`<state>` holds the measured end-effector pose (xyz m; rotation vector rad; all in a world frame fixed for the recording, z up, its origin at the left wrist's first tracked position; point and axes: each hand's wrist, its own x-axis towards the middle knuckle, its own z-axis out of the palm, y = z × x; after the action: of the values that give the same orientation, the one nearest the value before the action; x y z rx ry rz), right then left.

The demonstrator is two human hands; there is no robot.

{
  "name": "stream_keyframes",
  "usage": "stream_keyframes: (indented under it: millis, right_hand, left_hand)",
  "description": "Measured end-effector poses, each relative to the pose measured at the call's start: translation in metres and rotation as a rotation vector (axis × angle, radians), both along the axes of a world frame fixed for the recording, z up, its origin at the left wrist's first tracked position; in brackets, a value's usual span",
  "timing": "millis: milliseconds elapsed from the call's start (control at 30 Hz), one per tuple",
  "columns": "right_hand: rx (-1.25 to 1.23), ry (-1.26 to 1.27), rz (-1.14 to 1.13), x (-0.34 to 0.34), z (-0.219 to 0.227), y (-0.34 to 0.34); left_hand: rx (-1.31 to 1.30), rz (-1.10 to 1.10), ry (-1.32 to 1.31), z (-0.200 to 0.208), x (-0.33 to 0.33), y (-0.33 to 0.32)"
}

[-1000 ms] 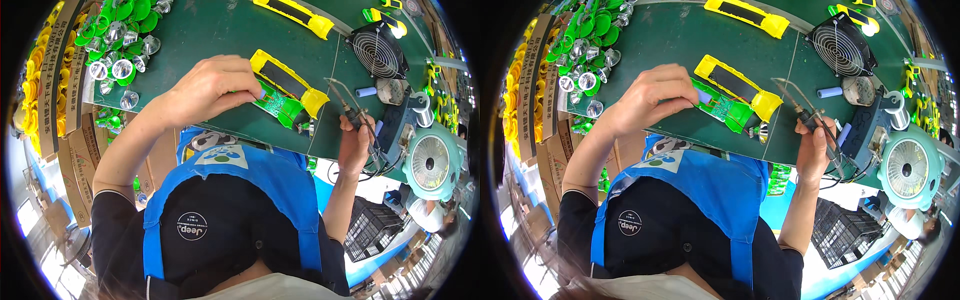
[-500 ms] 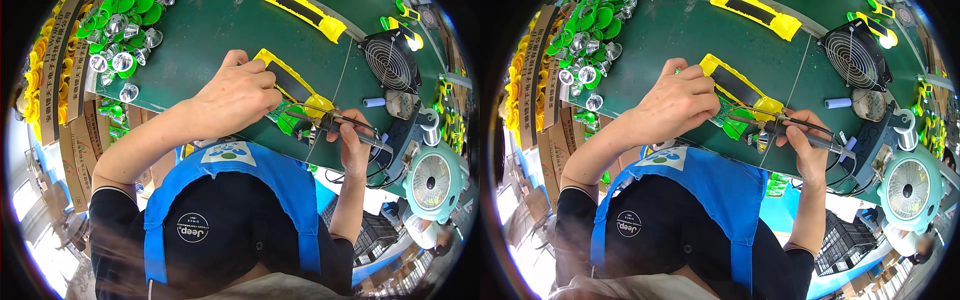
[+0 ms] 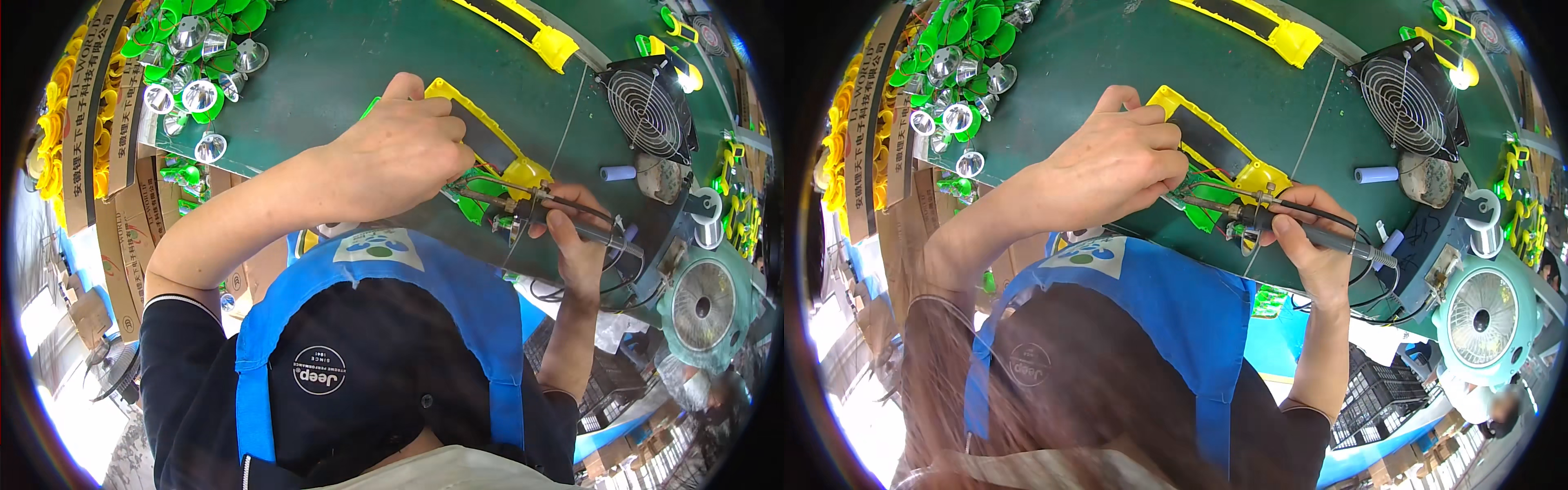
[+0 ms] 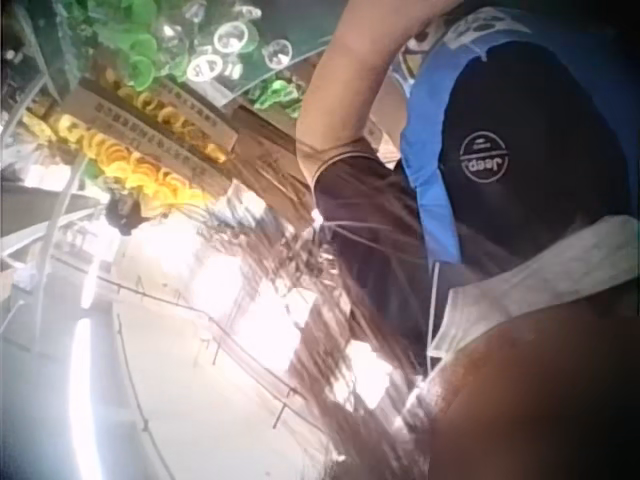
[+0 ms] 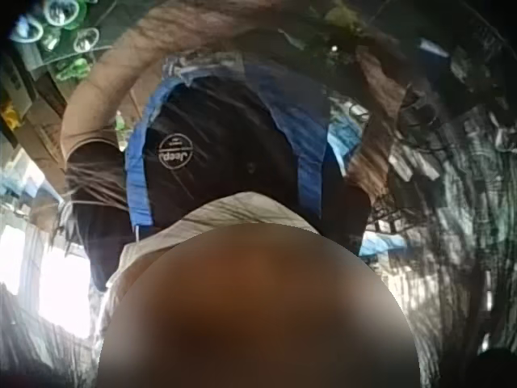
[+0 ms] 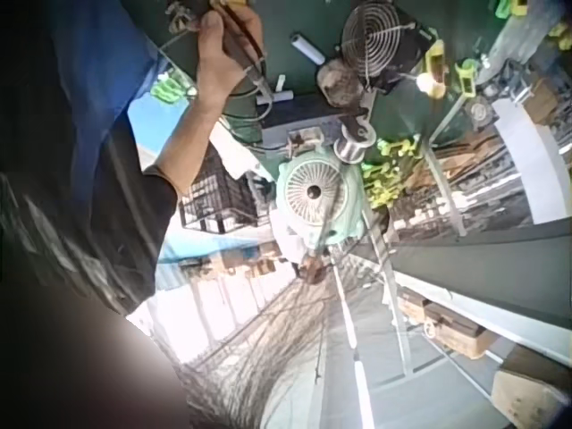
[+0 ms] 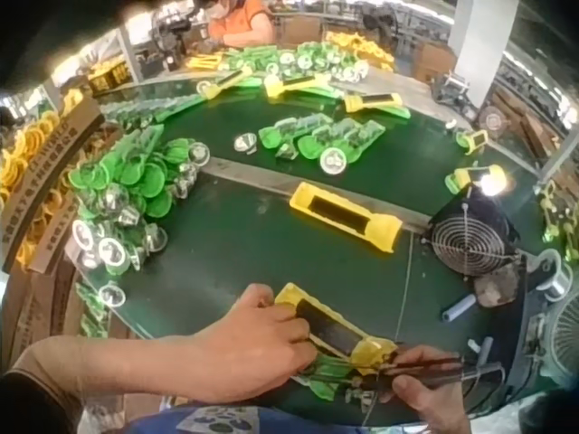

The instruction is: Soldering electronic components and wires to assemble solar-powered flashlight parts.

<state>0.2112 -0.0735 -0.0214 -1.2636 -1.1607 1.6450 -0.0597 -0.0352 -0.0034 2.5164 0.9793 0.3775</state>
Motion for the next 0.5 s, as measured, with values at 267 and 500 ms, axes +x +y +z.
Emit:
stream_keyframes:
  millis: [267, 500]
  right_hand:
    - [0.036, 0.027, -0.036, 0.010, -0.008, -0.010]
    - [0.118, 0.055, -0.173, 0.018, -0.016, -0.018]
  left_hand:
    - [0.012, -0.006, 0.084, 0.001, 0.001, 0.000]
    - [-0.020, -0.002, 0.124, 0.003, 0.005, 0.002]
